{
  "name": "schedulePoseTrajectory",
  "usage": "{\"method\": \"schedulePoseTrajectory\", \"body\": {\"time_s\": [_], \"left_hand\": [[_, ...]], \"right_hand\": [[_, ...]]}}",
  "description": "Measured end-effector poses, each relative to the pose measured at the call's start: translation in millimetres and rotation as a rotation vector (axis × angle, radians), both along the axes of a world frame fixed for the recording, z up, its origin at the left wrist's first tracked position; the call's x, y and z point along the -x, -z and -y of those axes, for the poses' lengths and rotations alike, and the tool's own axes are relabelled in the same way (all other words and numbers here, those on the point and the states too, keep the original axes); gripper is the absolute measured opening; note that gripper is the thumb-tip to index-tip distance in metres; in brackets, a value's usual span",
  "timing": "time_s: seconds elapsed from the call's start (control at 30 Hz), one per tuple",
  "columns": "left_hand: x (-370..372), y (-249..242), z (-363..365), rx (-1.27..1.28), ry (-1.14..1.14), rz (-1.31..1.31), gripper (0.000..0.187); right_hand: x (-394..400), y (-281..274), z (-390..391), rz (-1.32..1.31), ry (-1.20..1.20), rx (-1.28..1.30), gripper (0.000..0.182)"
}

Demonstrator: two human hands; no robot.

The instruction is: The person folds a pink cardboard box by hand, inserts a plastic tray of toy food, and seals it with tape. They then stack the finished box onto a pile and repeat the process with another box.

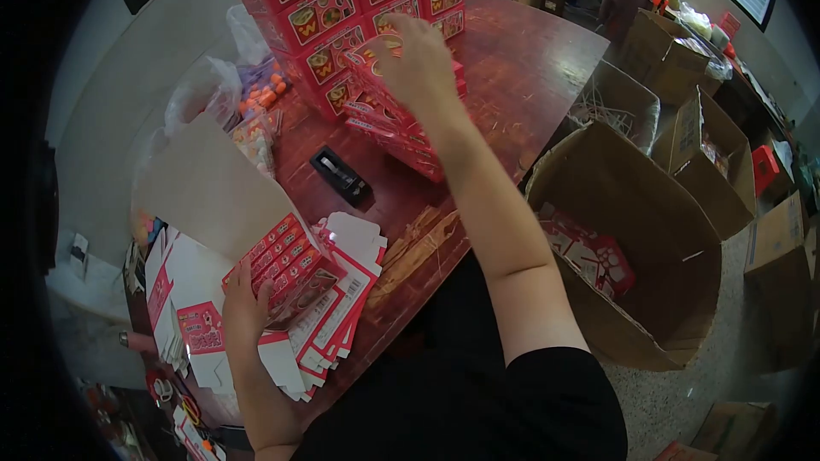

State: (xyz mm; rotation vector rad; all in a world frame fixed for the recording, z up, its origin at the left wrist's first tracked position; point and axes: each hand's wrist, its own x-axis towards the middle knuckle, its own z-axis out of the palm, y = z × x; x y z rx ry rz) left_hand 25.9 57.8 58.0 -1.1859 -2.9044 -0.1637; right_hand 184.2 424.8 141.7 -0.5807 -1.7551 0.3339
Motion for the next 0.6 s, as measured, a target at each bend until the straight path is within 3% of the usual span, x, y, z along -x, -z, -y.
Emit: {"method": "schedulePoseTrajectory", "body": {"time_s": [0.1, 0.2, 0.27, 0.33, 0.4, 0.47, 0.53, 0.6], "left_hand": [[-3.4, -14.2, -9.8, 0.017, -0.057, 0.114, 0.061], [5.4, -7.2, -22.9, -0.034, 0.009, -0.32, 0.062], [-5.4, -28.5, -57.7, -0.456, 0.112, -0.124, 0.063], [-10.6, -33.5, -103.8, -0.714, 0.364, 0.301, 0.061], [-22.9, -18.5, -160.1, -0.869, 0.396, 1.075, 0.061], [-42.2, -14.7, -213.1, -0.884, 0.244, 1.521, 0.064], [-51.8, -10.1, -258.4, -0.869, 0.153, 1.69, 0.068], [-59.3, -8.3, -283.9, -0.919, 0.263, 1.801, 0.067]], "right_hand": [[-4.8, 23.0, -106.0, 0.34, 0.083, 0.451, 0.056], [-9.0, 35.4, -143.6, 0.603, -0.203, 0.839, 0.061], [-12.5, 23.7, -129.3, 0.66, -0.435, 1.151, 0.056], [-14.1, 27.3, -135.6, 0.664, -0.537, 1.231, 0.055], [-15.3, 27.9, -139.3, 0.675, -0.577, 1.297, 0.055], [-17.1, 27.1, -139.4, 0.693, -0.556, 1.354, 0.054], [-19.0, 30.8, -137.7, 0.707, -0.563, 1.391, 0.055], [-19.1, 28.9, -138.1, 0.759, -0.525, 1.367, 0.056]]}}
